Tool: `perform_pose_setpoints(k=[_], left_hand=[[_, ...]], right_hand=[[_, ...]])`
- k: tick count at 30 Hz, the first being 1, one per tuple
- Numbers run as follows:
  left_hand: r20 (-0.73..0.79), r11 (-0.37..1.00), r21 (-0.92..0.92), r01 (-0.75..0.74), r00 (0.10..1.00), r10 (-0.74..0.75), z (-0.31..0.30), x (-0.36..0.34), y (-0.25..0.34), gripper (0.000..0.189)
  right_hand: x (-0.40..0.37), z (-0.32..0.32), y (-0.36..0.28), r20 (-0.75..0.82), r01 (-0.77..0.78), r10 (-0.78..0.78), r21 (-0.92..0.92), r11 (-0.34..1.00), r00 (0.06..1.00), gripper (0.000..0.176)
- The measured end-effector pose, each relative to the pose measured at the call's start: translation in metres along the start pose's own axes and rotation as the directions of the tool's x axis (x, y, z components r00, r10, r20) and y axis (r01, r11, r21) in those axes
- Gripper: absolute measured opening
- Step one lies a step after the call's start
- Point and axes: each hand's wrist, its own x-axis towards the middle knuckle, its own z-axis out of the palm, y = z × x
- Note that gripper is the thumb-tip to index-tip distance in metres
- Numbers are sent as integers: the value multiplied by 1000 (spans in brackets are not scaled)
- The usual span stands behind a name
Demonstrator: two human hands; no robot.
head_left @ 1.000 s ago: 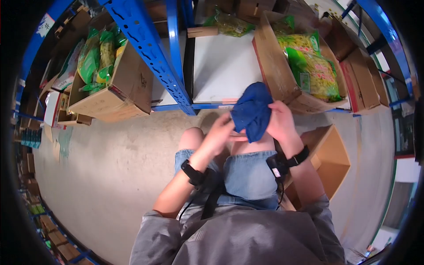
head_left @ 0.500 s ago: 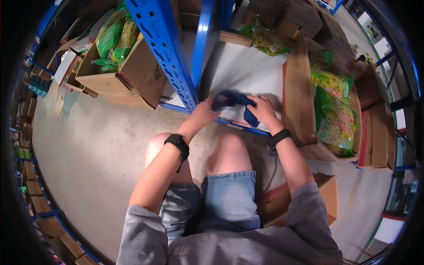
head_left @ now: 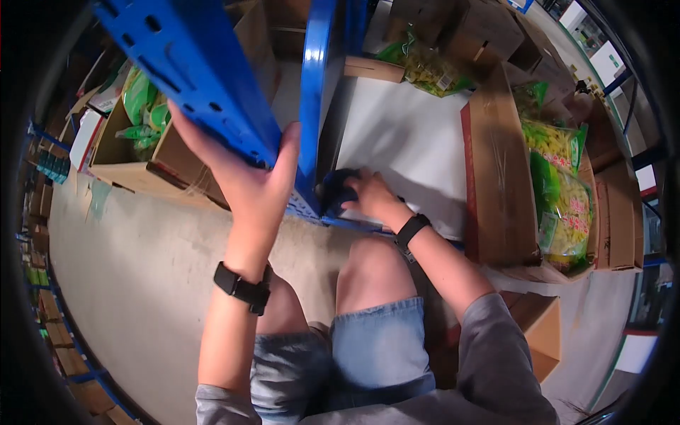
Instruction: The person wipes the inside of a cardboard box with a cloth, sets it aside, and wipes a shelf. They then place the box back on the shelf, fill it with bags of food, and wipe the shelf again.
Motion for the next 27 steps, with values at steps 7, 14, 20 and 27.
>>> perform_pose_setpoints(k=[7, 14, 20, 27], left_hand=[[-97, 977, -214, -11, 995, -10, 20, -1, -13, 101], [-82, 990, -128, -52, 996, 42, 23, -3, -10, 90], [-110, 998, 52, 38, 993, -32, 28, -10, -1, 82], [-74, 910, 405, 86, 995, -61, 30, -27, 7, 85]], right_hand=[[32, 0, 4, -98, 44, -46, -25, 999, 994, 25], [129, 13, 77, -636, 72, -152, -151, 986, 757, 12], [191, -22, 98, -513, -219, 182, -13, 976, 839, 9], [247, -31, 138, -699, -180, 174, 67, 981, 694, 15]])
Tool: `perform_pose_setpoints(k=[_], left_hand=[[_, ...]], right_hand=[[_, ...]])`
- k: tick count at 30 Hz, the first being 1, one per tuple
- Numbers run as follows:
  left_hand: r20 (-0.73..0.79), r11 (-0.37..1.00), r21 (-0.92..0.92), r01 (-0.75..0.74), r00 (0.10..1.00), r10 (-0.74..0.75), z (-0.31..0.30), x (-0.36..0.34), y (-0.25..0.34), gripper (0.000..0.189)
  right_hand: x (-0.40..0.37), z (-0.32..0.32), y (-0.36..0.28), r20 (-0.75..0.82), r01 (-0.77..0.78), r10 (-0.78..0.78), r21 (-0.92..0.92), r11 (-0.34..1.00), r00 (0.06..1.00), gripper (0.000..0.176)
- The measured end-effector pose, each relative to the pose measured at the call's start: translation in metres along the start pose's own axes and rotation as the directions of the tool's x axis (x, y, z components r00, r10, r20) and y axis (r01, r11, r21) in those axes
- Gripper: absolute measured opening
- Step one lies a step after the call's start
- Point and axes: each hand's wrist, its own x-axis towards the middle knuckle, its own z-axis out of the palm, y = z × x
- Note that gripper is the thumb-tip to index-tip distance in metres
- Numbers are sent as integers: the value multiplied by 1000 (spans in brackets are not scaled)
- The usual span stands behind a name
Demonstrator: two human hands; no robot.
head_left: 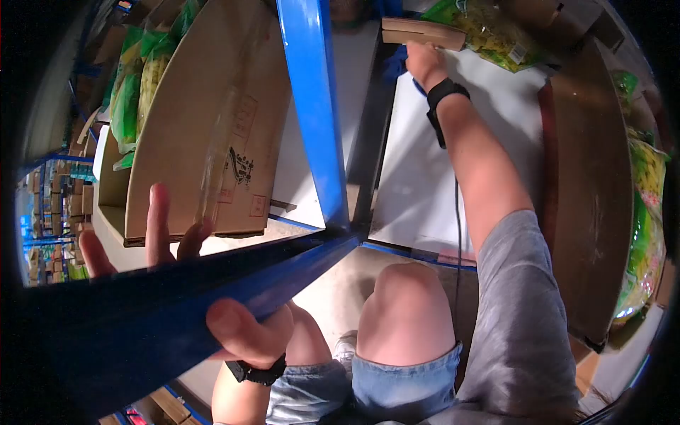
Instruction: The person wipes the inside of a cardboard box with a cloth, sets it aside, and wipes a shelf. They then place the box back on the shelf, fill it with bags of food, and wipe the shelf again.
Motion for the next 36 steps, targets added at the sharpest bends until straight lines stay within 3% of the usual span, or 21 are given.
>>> perform_pose_setpoints(k=[1, 3, 4, 5, 7, 9, 10, 11, 13, 14, 15, 17, 18, 19, 20, 23, 27, 29, 33, 35, 36], left_hand=[[8, 1000, 18, 1, 1000, -1, 1, 1, -1, 86], [58, 998, 56, -9, 998, 6, -1, 8, -2, 87], [99, 997, 72, -15, 995, 8, -4, 11, -1, 88], [139, 996, 82, -16, 990, 4, -8, 13, 0, 89], [80, 997, -49, 67, 995, -63, -12, 4, -9, 87], [39, 998, -65, 19, 999, -17, -2, 13, -2, 85], [28, 985, -172, 29, 999, -24, -1, 13, -9, 86], [-55, 972, -229, 42, 997, -56, 6, 15, -4, 86], [-8, 974, -226, 8, 1000, -10, 6, 20, -4, 81], [50, 943, -333, 12, 999, 5, -1, 20, -16, 63], [108, 900, -436, 28, 994, 21, -9, 20, -28, 48], [61, 742, -670, 0, 997, 55, -5, 22, -39, 47], [31, 645, -764, -21, 997, 69, -3, 25, -42, 48], [-8, 637, -769, -56, 997, 78, -1, 26, -43, 52], [-47, 629, -772, -92, 995, 87, 2, 27, -43, 56], [-178, 838, -501, -218, 973, 146, 12, 19, -28, 77], [-115, 846, -505, -173, 984, 133, 2, 16, -35, 86], [-98, 954, -200, -225, 973, 209, -7, 14, -42, 89], [19, 937, -301, -175, 982, 189, -12, 19, -32, 90], [83, 960, -162, -226, 967, 242, -19, 17, -30, 88], [74, 949, -192, -248, 961, 266, -27, 15, -26, 77]], right_hand=[[10, 4, 3, 26, -40, 40, 7, 999, 999, 15], [30, 53, 13, -188, -155, 157, 27, 988, 970, 16], [20, 9, 3, 13, 14, -15, 22, 1000, 1000, 16], [26, 41, 8, -120, -122, 131, 82, 989, 984, 13], [13, -3, 7, 85, 159, -168, 104, 982, 982, 10], [-3, -17, 5, 234, 148, -182, 156, 977, 955, 12], [-10, -14, 5, 277, 123, -162, 155, 980, 947, 12], [-23, -26, -2, 295, 167, -209, 161, 973, 932, 12], [-52, -58, -19, 333, 253, -296, 168, 953, 895, 12], [-66, -51, -21, 299, 302, -340, 165, 939, 892, 12], [-85, -32, -13, 82, 384, -444, 378, 842, 892, 10], [-113, -58, -26, 82, 509, -549, 281, 814, 832, 11], [-125, -63, -32, 85, 470, -518, 315, 824, 851, 12], [-137, -70, -40, 87, 432, -489, 351, 830, 868, 14], [-147, -76, -46, 130, 480, -514, 222, 849, 848, 14], [-169, -101, -68, 456, 356, -424, 231, 906, 783, 14], [-197, -123, -95, 683, 353, -410, 232, 906, 605, 16], [-210, -124, -102, 683, 296, -434, 317, 901, 587, 14], [-201, -139, -104, 709, 317, -513, 405, 858, 484, 12], [-190, -127, -88, 659, 301, -617, 539, 786, 431, 12], [-187, -131, -83, 562, 316, -654, 585, 747, 507, 13]])
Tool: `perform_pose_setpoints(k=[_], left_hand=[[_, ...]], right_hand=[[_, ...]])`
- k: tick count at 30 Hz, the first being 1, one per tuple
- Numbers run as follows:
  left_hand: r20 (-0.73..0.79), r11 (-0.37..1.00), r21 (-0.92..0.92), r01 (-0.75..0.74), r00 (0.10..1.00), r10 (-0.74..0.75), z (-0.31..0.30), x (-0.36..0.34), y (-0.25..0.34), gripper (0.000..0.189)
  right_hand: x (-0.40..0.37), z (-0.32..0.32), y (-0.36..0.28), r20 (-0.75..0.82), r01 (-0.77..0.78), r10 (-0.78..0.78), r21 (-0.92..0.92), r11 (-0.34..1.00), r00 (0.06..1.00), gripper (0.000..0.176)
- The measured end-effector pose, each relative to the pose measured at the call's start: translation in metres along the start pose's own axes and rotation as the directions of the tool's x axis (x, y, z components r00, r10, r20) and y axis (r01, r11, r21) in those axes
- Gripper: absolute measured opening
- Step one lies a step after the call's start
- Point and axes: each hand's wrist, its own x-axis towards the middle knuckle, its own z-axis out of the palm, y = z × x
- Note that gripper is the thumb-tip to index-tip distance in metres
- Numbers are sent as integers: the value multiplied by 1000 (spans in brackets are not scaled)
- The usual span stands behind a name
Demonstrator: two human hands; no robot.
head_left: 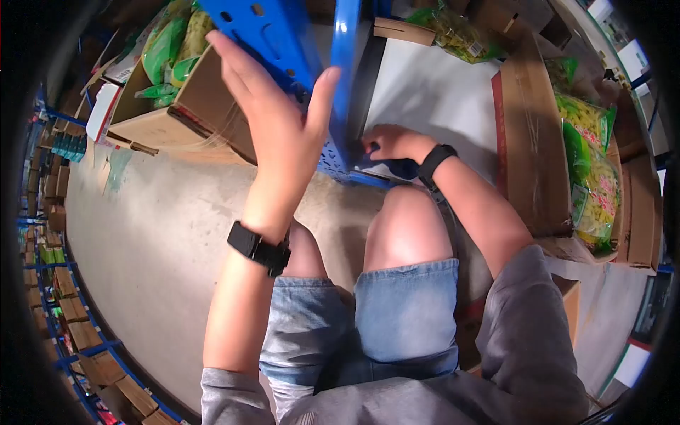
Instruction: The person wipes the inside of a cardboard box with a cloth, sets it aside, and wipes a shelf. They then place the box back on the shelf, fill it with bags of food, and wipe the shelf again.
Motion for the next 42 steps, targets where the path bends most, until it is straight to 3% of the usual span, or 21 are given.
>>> perform_pose_setpoints(k=[1, 3, 4, 5, 6, 9, 10, 13, 14, 17, 18, 20, 22, 26, 29, 31, 33, 34, 37, 40, 42], left_hand=[[15, 1000, 15, -11, 1000, 11, -12, -1, 3, 74], [50, 998, 48, -34, 998, 31, -35, -5, 11, 67], [-13, 996, -90, -15, 1000, 14, -38, -11, 18, 55], [21, 997, -69, -41, 999, 43, -44, -16, 18, 54], [48, 995, -58, -75, 996, 78, -48, -18, 17, 54], [56, 992, -29, -126, 990, 127, -49, -15, 23, 51], [51, 991, -26, -134, 989, 135, -48, -14, 25, 51], [39, 962, -39, -269, 962, 270, -39, -11, 33, 48], [76, 945, -87, -315, 944, 321, -35, -12, 34, 48], [271, 936, -240, -260, 907, 321, -20, -16, 43, 44], [332, 936, -261, -234, 889, 315, -11, -20, 43, 43], [423, 948, -264, -180, 861, 281, 4, -28, 39, 40], [497, 958, -219, -185, 824, 273, 12, -32, 31, 39], [556, 938, -54, -344, 769, 314, 4, -24, 18, 33], [564, 883, -62, -464, 714, 415, 7, -28, -4, 27], [601, 725, 67, -685, 608, 518, 10, -30, -18, 20], [611, 502, 194, -842, 505, 610, 23, -34, -28, 17], [610, 467, 250, -848, 513, 604, 26, -34, -27, 17], [683, 447, 226, -865, 468, 561, 23, -31, -22, 16], [763, 415, 183, -891, 395, 511, 19, -29, -19, 25], [805, 389, 134, -912, 329, 494, 18, -25, -19, 25]], right_hand=[[-5, -12, -3, -25, -49, 48, -15, 999, 999, 17], [-18, -19, 11, -334, 70, -65, 3, 998, 940, 21], [-28, -30, 5, -280, -66, 144, 270, 961, 949, 22], [-36, -43, -1, -176, -206, 333, 505, 838, 926, 23], [-45, -63, -16, -57, -334, 472, 632, 699, 880, 25], [-71, -86, -18, 2, -385, 608, 776, 500, 794, 26], [-75, -89, 0, 64, -493, 639, 696, 522, 767, 27], [-84, -102, 37, -98, -424, 467, 288, 858, 879, 32], [-94, -112, 40, -25, -662, 756, 463, 589, 654, 35], [-99, -116, 59, -197, -608, 889, 667, 431, 414, 40], [-102, -115, 71, -270, -567, 880, 682, 461, 391, 43], [-118, -117, 112, -307, -576, 810, 580, 575, 499, 42], [-110, -117, 115, -337, -588, 890, 668, 457, 309, 43], [-99, -106, 194, -608, -773, 762, 366, 518, 222, 48], [-95, -104, 231, -728, -849, 604, 57, 525, 325, 53], [-91, -115, 220, -730, -807, 536, -36, 590, 424, 56], [-80, -120, 218, -805, -818, 420, -135, 559, 419, 55], [-75, -123, 218, -835, -823, 358, -181, 538, 418, 55], [-57, -138, 228, -757, -828, 462, -180, 531, 461, 63], [-38, -139, 245, -856, -881, 328, -261, 395, 400, 69], [-34, -143, 265, -806, -891, 412, -290, 350, 424, 75]])
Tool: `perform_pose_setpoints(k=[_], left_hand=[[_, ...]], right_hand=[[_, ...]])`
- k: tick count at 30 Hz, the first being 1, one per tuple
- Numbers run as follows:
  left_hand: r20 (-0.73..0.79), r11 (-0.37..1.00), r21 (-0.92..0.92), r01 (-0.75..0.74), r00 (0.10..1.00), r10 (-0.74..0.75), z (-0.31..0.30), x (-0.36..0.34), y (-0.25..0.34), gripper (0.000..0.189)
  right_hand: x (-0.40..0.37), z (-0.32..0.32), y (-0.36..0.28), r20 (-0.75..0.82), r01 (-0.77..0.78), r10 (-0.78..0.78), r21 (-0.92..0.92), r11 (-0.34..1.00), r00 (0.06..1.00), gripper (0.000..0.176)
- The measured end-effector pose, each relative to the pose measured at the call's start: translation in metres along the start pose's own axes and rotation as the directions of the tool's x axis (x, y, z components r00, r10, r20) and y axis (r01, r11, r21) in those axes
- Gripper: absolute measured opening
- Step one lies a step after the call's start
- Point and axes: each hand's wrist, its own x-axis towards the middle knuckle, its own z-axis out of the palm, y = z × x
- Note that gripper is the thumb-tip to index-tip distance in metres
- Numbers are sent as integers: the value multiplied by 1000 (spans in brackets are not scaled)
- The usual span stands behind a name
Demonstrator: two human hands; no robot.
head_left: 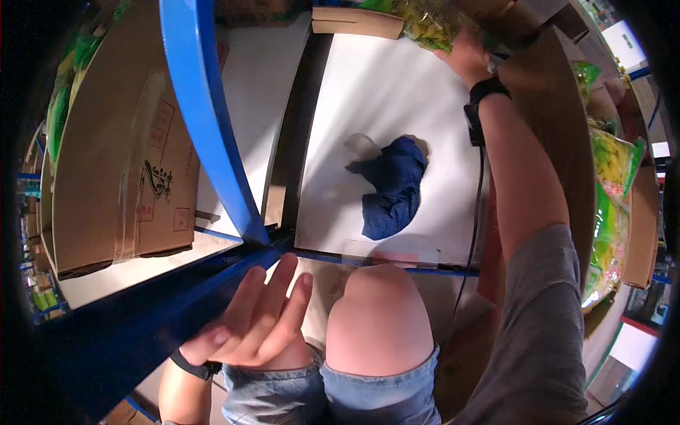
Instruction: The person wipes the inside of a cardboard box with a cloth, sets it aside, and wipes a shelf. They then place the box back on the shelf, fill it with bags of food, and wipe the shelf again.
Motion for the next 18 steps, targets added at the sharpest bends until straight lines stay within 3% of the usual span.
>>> perform_pose_setpoints(k=[1, 2, 6, 8, 11, 14, 17, 18], left_hand=[[10, 1000, 6, -4, 1000, 4, 0, 0, 0, 25], [15, 1000, 13, -3, 1000, 3, 0, -2, 1, 25], [-124, 1000, 20, -12, 992, 14, 13, -4, 1, 24], [-85, 1000, 14, 7, 996, -6, 8, -4, 3, 24], [-17, 999, 11, 45, 999, -45, 2, -2, 4, 24], [-54, 997, 7, 78, 996, -78, 4, -3, 6, 23], [-96, 994, 20, 109, 990, -107, 6, -1, 7, 21], [-138, 992, 21, 121, 984, -117, 9, -1, 7, 20]], right_hand=[[3, -15, -6, 46, 5, -3, -32, 999, 999, 77], [0, -29, -12, 152, 21, -12, -62, 998, 988, 66], [12, -15, -3, 146, 141, -130, -69, 988, 981, 40], [11, -5, -2, 108, 206, -195, -104, 973, 975, 29], [10, -13, -10, 147, 175, -153, -148, 973, 977, 24], [6, -36, -17, 126, 149, -143, -40, 988, 982, 24], [9, -57, -16, 13, 144, -144, 17, 989, 989, 29], [31, -64, -12, 382, 77, -102, 81, 994, 919, 33]])
